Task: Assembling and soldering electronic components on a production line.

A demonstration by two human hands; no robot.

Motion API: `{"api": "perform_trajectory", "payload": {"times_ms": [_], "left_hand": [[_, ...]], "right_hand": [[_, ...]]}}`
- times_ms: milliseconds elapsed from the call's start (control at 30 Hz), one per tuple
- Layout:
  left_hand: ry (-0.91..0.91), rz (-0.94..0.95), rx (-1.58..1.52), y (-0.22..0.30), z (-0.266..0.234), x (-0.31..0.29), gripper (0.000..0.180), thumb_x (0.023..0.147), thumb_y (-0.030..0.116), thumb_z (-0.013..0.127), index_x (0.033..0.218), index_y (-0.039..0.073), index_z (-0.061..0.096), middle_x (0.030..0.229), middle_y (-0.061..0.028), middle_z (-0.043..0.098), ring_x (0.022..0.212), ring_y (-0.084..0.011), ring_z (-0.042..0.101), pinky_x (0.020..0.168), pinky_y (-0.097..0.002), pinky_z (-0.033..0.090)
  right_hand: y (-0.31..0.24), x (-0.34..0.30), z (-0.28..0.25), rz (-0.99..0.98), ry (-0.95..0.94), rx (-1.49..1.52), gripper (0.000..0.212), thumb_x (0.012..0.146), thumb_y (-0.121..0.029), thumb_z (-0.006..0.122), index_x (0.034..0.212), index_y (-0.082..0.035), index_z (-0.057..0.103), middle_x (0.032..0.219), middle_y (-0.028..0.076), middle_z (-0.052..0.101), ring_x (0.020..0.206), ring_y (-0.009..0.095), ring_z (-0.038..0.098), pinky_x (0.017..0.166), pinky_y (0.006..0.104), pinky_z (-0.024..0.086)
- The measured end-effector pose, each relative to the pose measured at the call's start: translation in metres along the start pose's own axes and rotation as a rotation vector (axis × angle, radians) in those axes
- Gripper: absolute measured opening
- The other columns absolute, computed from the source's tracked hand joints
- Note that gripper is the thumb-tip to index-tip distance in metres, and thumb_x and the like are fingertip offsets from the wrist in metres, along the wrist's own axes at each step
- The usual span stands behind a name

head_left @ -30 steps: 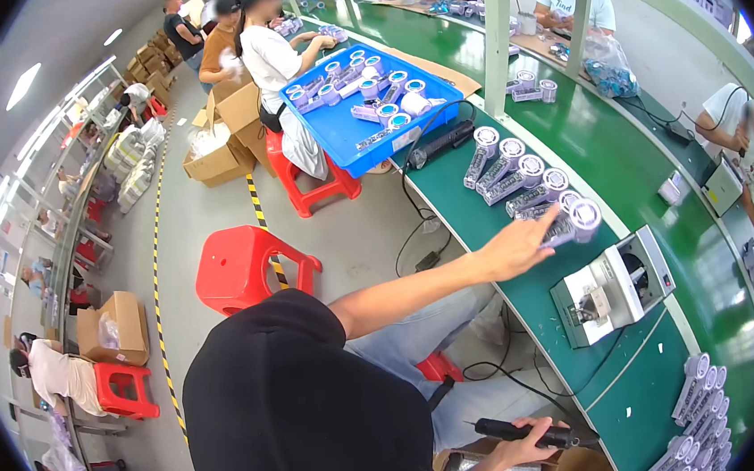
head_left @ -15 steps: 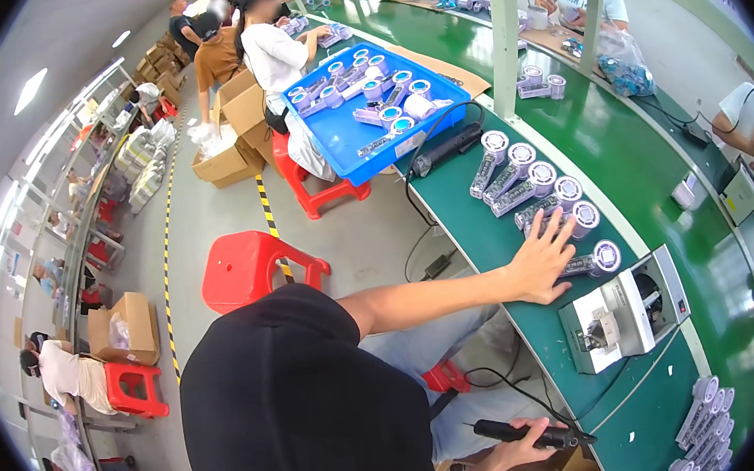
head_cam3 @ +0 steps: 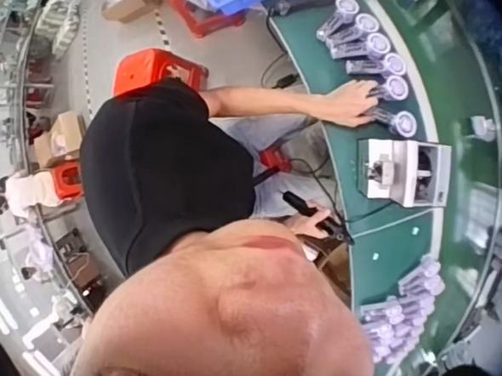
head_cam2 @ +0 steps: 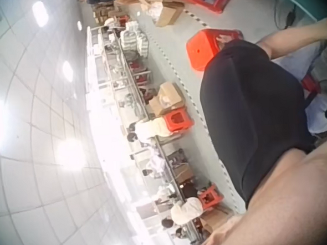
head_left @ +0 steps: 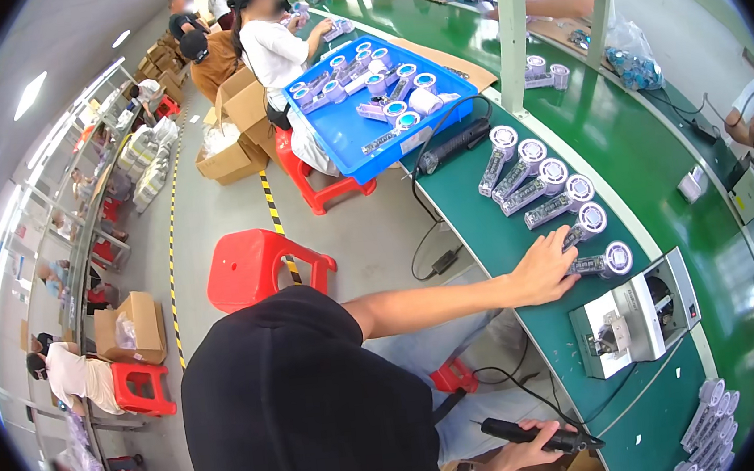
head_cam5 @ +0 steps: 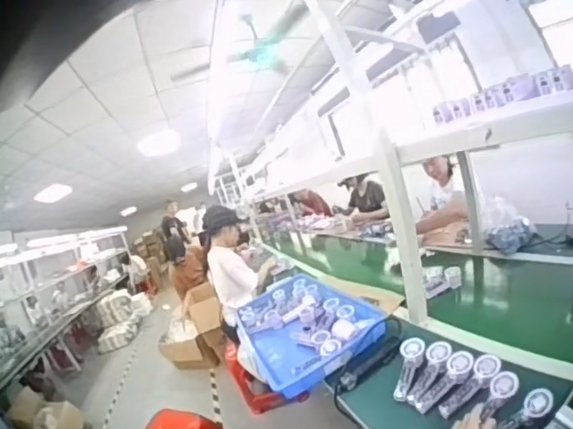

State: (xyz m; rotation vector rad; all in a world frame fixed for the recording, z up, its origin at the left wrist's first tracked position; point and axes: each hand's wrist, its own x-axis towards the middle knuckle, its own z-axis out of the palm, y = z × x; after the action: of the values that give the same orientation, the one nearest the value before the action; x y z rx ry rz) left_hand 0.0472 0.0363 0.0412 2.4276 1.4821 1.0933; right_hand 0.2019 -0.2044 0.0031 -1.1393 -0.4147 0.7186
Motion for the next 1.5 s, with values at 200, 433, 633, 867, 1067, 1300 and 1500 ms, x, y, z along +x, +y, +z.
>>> {"api": "perform_trajectory", "payload": {"times_ms": [200, 433, 633, 867, 1067, 1300, 1500], "left_hand": [[0.016, 0.019, -0.065, -0.001, -0.012, -0.009, 0.039, 0.073, 0.022, 0.075, 0.096, -0.003, 0.057, 0.122, -0.0318, 0.051, 0.101, -0.0454, 0.057, 0.086, -0.0503, 0.049], [0.035, -0.065, -0.127, 0.007, -0.032, -0.050, 0.046, 0.078, 0.012, 0.074, 0.117, -0.003, 0.055, 0.133, -0.0367, 0.043, 0.114, -0.0515, 0.052, 0.097, -0.0519, 0.045], [0.066, 0.001, -0.243, 0.008, -0.026, -0.068, 0.046, 0.079, 0.006, 0.069, 0.122, -0.003, 0.057, 0.144, -0.0387, 0.035, 0.127, -0.0538, 0.043, 0.104, -0.0533, 0.040], [0.101, 0.227, -0.237, -0.016, -0.018, -0.072, 0.049, 0.076, 0.006, 0.070, 0.124, -0.001, 0.062, 0.144, -0.0260, 0.047, 0.136, -0.0463, 0.041, 0.109, -0.0539, 0.037], [0.144, 0.264, -0.227, -0.022, -0.010, -0.070, 0.052, 0.073, 0.007, 0.071, 0.124, 0.000, 0.064, 0.137, -0.0215, 0.056, 0.131, -0.0403, 0.050, 0.107, -0.0522, 0.039], [0.190, 0.310, -0.194, -0.023, -0.007, -0.065, 0.048, 0.070, 0.006, 0.068, 0.119, 0.005, 0.068, 0.127, -0.0192, 0.061, 0.123, -0.0432, 0.054, 0.099, -0.0516, 0.046], [0.224, 0.312, -0.180, -0.024, -0.007, -0.065, 0.046, 0.069, 0.006, 0.067, 0.115, 0.003, 0.070, 0.129, -0.0122, 0.064, 0.122, -0.0432, 0.055, 0.096, -0.0515, 0.048]], "right_hand": [[-0.021, -0.003, 0.009, -0.204, -0.166, 0.117, 0.063, 0.089, -0.022, 0.074, 0.132, -0.001, 0.034, 0.073, 0.007, 0.054, 0.054, 0.015, 0.052, 0.051, 0.0307, 0.049], [-0.108, 0.022, 0.062, -0.532, -0.337, 0.185, 0.050, 0.094, -0.012, 0.063, 0.130, -0.015, 0.030, 0.075, 0.008, 0.048, 0.048, 0.018, 0.047, 0.042, 0.0343, 0.046], [-0.158, 0.090, 0.120, -0.890, -0.355, 0.136, 0.040, 0.091, 0.003, 0.056, 0.126, -0.005, 0.038, 0.071, 0.015, 0.056, 0.051, 0.022, 0.056, 0.048, 0.0419, 0.052], [-0.145, 0.116, 0.183, -0.884, -0.405, -0.133, 0.045, 0.084, 0.009, 0.069, 0.120, 0.006, 0.043, 0.073, 0.014, 0.067, 0.055, 0.017, 0.062, 0.055, 0.0312, 0.053], [-0.132, 0.128, 0.189, -0.825, -0.462, -0.140, 0.047, 0.086, 0.000, 0.073, 0.122, 0.004, 0.044, 0.073, 0.012, 0.065, 0.054, 0.017, 0.061, 0.054, 0.0301, 0.051], [-0.133, 0.135, 0.197, -0.586, -0.386, -0.099, 0.042, 0.092, -0.015, 0.072, 0.119, 0.003, 0.045, 0.070, 0.011, 0.058, 0.050, 0.019, 0.057, 0.048, 0.0336, 0.049], [-0.109, 0.117, 0.219, -0.598, -0.548, 0.142, 0.034, 0.093, -0.005, 0.065, 0.120, 0.002, 0.044, 0.071, 0.014, 0.060, 0.051, 0.021, 0.058, 0.048, 0.0375, 0.051]]}}
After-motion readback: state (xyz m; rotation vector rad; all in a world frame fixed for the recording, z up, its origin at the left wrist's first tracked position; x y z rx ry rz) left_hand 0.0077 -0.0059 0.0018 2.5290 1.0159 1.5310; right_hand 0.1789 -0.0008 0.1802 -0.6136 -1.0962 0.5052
